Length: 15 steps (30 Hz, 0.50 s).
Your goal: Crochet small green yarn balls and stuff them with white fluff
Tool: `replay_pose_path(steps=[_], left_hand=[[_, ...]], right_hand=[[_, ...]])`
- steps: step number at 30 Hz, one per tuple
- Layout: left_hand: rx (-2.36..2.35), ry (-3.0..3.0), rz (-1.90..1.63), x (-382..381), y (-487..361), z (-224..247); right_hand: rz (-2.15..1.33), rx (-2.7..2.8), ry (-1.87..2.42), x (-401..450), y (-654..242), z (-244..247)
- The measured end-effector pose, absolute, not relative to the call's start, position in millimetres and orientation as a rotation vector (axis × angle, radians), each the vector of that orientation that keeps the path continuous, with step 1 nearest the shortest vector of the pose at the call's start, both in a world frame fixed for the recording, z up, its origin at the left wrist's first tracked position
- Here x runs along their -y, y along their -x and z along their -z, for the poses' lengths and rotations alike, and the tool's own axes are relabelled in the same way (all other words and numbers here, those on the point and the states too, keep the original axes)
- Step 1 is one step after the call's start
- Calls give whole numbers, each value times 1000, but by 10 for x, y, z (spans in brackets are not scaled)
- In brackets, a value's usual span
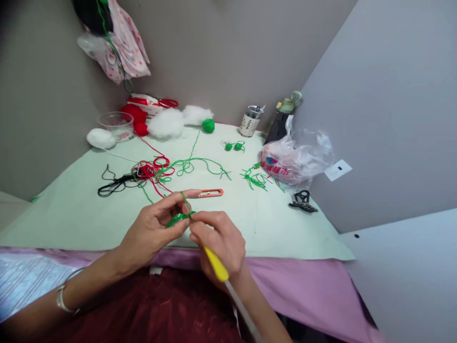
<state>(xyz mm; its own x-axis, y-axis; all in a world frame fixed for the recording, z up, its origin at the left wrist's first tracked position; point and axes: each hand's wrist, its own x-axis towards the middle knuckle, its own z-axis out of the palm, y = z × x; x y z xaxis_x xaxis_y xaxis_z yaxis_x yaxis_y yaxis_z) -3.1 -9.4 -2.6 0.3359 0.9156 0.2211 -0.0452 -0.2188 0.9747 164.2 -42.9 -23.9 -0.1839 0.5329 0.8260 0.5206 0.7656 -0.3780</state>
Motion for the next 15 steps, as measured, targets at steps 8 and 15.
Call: replay_pose_path(steps=[8, 15], left_hand=[[-757, -1339, -1071, 80, 15, 100], [-527, -793, -866, 113, -7, 47]], right_hand=[[197, 1862, 903, 400, -1619, 293], [162, 1654, 850, 334, -1551, 420]])
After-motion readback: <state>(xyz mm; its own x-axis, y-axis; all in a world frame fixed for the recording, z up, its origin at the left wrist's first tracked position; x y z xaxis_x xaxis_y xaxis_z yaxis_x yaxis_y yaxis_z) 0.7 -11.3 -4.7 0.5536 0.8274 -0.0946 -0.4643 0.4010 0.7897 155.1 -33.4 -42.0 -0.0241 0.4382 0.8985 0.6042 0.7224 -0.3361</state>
